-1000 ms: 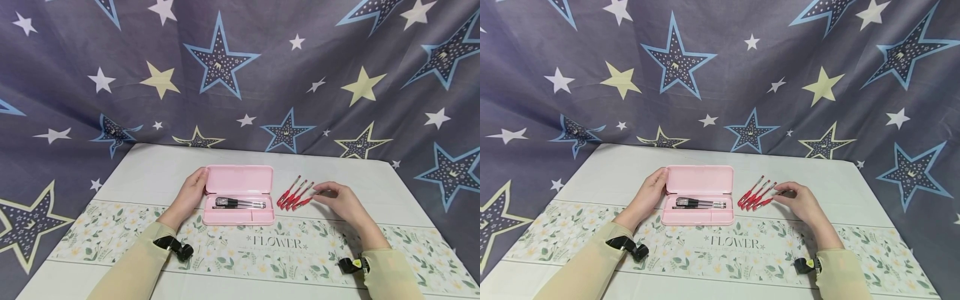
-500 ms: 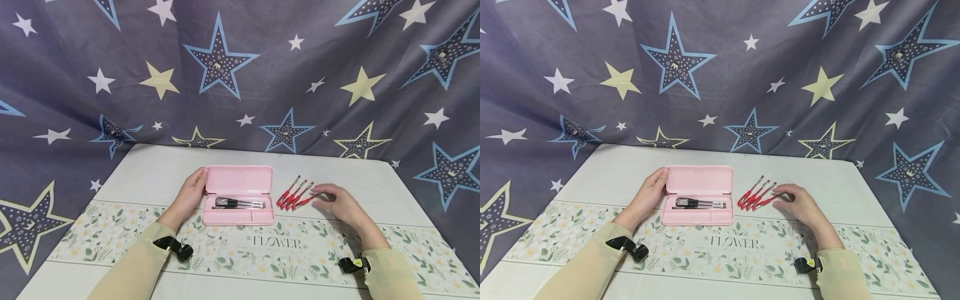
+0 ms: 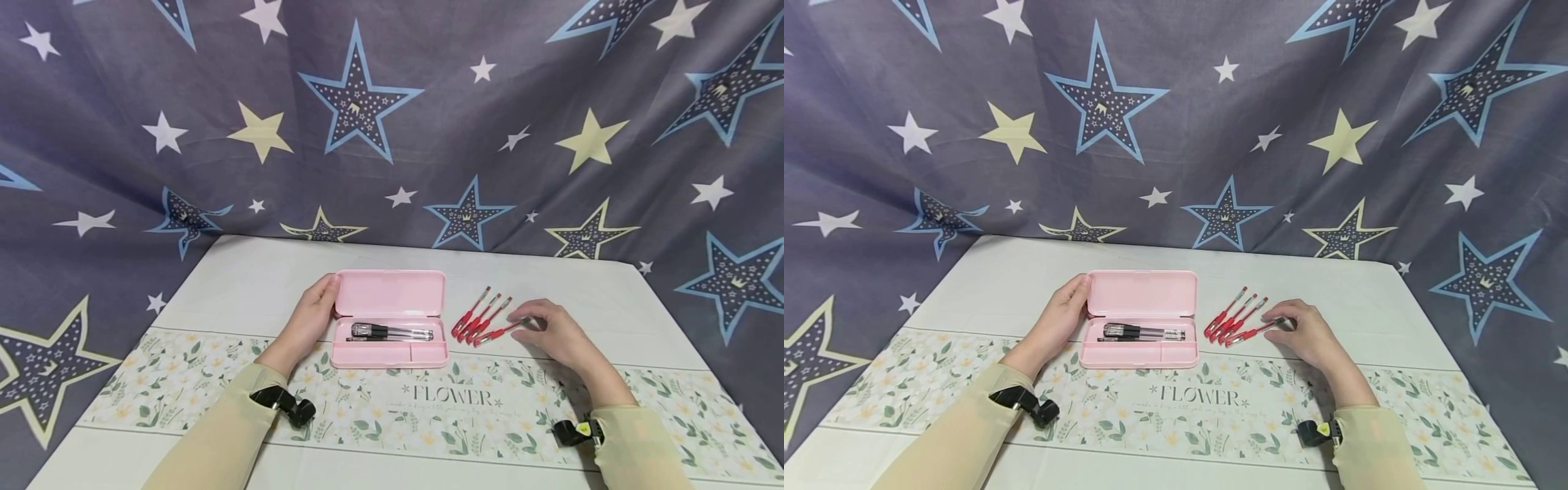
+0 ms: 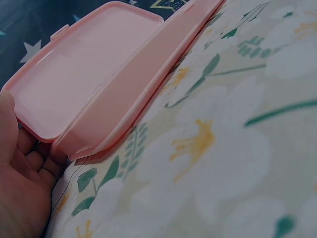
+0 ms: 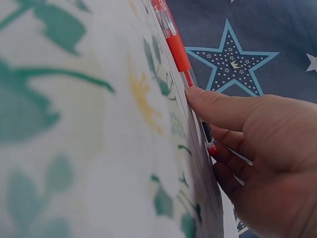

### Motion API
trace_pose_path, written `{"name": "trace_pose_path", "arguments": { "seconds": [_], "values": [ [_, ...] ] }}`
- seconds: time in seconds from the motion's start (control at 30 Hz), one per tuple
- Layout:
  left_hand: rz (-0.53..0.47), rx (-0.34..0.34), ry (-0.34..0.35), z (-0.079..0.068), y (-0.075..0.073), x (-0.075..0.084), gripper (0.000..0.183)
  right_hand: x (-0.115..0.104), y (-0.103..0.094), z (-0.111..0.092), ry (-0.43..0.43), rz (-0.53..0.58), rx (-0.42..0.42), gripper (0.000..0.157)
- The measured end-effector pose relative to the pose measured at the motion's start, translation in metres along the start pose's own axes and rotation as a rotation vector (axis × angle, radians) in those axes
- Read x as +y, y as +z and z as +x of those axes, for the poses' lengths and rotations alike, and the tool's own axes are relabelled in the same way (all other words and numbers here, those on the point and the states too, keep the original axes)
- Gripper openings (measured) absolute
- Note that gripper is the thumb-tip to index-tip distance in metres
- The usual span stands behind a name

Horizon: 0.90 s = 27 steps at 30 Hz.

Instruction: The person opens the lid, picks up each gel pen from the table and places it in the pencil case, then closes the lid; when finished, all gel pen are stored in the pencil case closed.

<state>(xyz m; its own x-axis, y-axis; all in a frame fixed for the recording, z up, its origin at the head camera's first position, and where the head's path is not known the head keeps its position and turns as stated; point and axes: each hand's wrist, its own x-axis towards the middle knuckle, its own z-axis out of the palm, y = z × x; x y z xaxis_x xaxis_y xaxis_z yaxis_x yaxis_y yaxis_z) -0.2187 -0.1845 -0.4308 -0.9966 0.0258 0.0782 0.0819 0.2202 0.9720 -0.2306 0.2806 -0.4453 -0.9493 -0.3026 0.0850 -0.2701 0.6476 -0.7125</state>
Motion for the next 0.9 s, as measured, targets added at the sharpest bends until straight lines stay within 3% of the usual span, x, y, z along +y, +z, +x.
{"name": "trace_pose_path", "arguments": {
  "seconds": [0.17, 0.37, 0.7, 0.9],
  "values": [
    [-0.004, -0.002, 0.000, -0.0002, -0.0007, -0.0011, 0.045, -0.0030, 0.0013, 0.0009, 0.013, -0.057, -0.004, 0.008],
    [-0.008, 0.002, 0.003, -0.0008, -0.0012, -0.0017, 0.045, -0.0043, 0.0020, 0.0014, 0.023, -0.138, -0.013, 0.006],
    [0.000, 0.002, 0.004, 0.0010, -0.0001, -0.0031, 0.044, -0.0046, -0.0065, -0.0034, -0.032, -0.066, -0.096, 0.006],
    [0.006, 0.001, 0.011, 0.0012, -0.0003, -0.0036, 0.044, -0.0082, -0.0071, -0.0027, -0.009, -0.061, -0.063, 0.005]
  ]
}}
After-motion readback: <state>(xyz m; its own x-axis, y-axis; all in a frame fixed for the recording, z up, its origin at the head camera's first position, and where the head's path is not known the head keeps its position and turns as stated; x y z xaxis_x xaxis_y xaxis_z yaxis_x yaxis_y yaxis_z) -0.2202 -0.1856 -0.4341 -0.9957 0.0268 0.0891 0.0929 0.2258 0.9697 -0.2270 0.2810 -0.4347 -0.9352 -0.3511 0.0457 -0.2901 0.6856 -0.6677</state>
